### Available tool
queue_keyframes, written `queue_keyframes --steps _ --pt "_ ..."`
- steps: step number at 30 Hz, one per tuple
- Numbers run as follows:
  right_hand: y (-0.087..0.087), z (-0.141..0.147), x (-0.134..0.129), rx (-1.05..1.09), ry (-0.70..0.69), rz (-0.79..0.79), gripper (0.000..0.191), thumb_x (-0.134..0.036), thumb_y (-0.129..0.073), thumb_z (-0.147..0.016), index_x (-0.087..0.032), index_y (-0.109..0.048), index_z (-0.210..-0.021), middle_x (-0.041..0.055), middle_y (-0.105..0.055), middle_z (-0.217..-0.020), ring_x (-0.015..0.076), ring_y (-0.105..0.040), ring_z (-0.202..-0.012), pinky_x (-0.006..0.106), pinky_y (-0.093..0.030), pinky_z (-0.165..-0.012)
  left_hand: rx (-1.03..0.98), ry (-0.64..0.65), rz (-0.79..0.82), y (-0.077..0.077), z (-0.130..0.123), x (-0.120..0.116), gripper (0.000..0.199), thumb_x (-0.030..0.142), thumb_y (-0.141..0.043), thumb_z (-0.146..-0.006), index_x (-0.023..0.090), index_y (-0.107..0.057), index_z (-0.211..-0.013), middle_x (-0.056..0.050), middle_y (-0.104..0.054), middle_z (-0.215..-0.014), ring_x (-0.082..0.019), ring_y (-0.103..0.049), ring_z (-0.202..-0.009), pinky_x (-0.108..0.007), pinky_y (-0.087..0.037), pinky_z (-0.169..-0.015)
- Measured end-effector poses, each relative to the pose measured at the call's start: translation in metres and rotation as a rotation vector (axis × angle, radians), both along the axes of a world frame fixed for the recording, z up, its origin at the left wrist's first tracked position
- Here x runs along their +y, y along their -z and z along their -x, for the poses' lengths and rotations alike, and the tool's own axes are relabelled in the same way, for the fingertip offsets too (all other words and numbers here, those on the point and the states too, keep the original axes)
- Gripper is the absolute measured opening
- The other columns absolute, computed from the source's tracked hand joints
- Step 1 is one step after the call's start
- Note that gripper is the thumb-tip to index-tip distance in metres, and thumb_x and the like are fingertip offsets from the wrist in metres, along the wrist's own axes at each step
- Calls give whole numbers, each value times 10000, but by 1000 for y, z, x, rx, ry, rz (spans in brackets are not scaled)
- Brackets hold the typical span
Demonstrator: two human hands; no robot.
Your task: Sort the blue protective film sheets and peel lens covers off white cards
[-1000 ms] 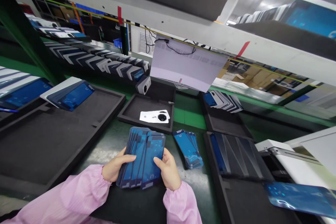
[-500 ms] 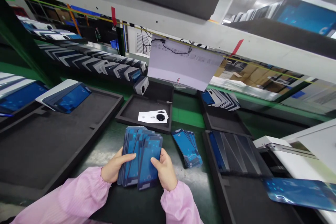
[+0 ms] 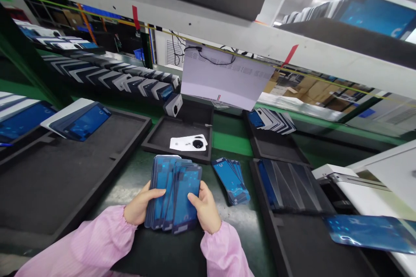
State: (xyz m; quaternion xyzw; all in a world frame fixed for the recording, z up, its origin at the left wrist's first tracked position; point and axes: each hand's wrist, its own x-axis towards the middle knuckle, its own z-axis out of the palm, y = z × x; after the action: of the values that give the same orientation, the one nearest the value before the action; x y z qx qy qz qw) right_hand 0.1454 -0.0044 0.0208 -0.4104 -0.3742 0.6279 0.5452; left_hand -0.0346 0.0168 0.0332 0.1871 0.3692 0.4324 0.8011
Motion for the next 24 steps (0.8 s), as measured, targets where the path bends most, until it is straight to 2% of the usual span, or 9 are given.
queue_keyframes --steps 3,5,8,11,13,15,18,21,24 --pt "-3 -12 5 38 152 -19 392 -308 -724 -711 -249 -561 -1063 36 -662 -1108 221 -594 -1052 406 -418 -977 40 -10 45 -1 2 2 675 85 -675 -629 202 -437 -1251 -74 -722 -927 -286 -685 -852 -428 -544 -754" --pt "-7 -19 6 53 186 -41 400 -310 -715 -722 -258 -553 -1083 35 -645 -1145 219 -570 -1096 396 -406 -991 70 -8 20 -1 3 3 675 99 -691 -644 202 -428 -1257 -77 -718 -937 -279 -685 -847 -424 -544 -755" --pt "-9 -16 4 30 96 -51 406 -311 -722 -715 -255 -555 -1081 42 -632 -1164 224 -553 -1120 387 -414 -983 62 -4 -41 -1 2 3 688 140 -724 -659 205 -415 -1271 -87 -707 -981 -272 -674 -894 -407 -533 -789" --pt "-3 -5 0 3 -39 -11 365 -298 -738 -697 -239 -573 -1016 45 -662 -1095 226 -588 -1059 393 -435 -955 16 17 -72 0 0 1 670 154 -728 -662 201 -426 -1258 -96 -702 -1010 -275 -665 -928 -397 -525 -811" --pt "1 -3 1 1 -25 17 350 -292 -743 -689 -233 -578 -992 42 -680 -1051 227 -605 -1026 400 -442 -946 7 23 -27 0 0 0 638 135 -709 -650 193 -452 -1230 -89 -713 -972 -282 -671 -906 -406 -531 -795" --pt "2 -8 4 17 76 18 375 -298 -738 -694 -239 -572 -1025 37 -678 -1061 226 -603 -1031 405 -436 -955 33 7 30 0 1 1 619 105 -687 -625 189 -476 -1201 -73 -725 -909 -286 -682 -861 -418 -539 -767" --pt "-4 -18 7 62 155 -1 411 -325 -723 -709 -256 -556 -1079 37 -657 -1118 229 -584 -1073 409 -427 -968 84 -19 13 -1 3 2 622 114 -717 -611 194 -495 -1187 -67 -726 -905 -286 -683 -853 -425 -538 -771" --pt "-7 -16 5 54 91 -24 428 -339 -727 -703 -263 -556 -1088 44 -645 -1139 239 -564 -1106 411 -427 -971 97 -38 -50 -2 2 1 653 182 -780 -597 198 -507 -1189 -85 -716 -970 -292 -667 -911 -430 -524 -814" --pt "-3 -4 1 10 -1 -32 427 -312 -733 -701 -264 -554 -1087 41 -634 -1156 235 -559 -1108 417 -407 -991 54 -45 -82 -2 0 -1 692 207 -794 -590 204 -495 -1214 -97 -710 -1002 -295 -659 -941 -424 -513 -843"
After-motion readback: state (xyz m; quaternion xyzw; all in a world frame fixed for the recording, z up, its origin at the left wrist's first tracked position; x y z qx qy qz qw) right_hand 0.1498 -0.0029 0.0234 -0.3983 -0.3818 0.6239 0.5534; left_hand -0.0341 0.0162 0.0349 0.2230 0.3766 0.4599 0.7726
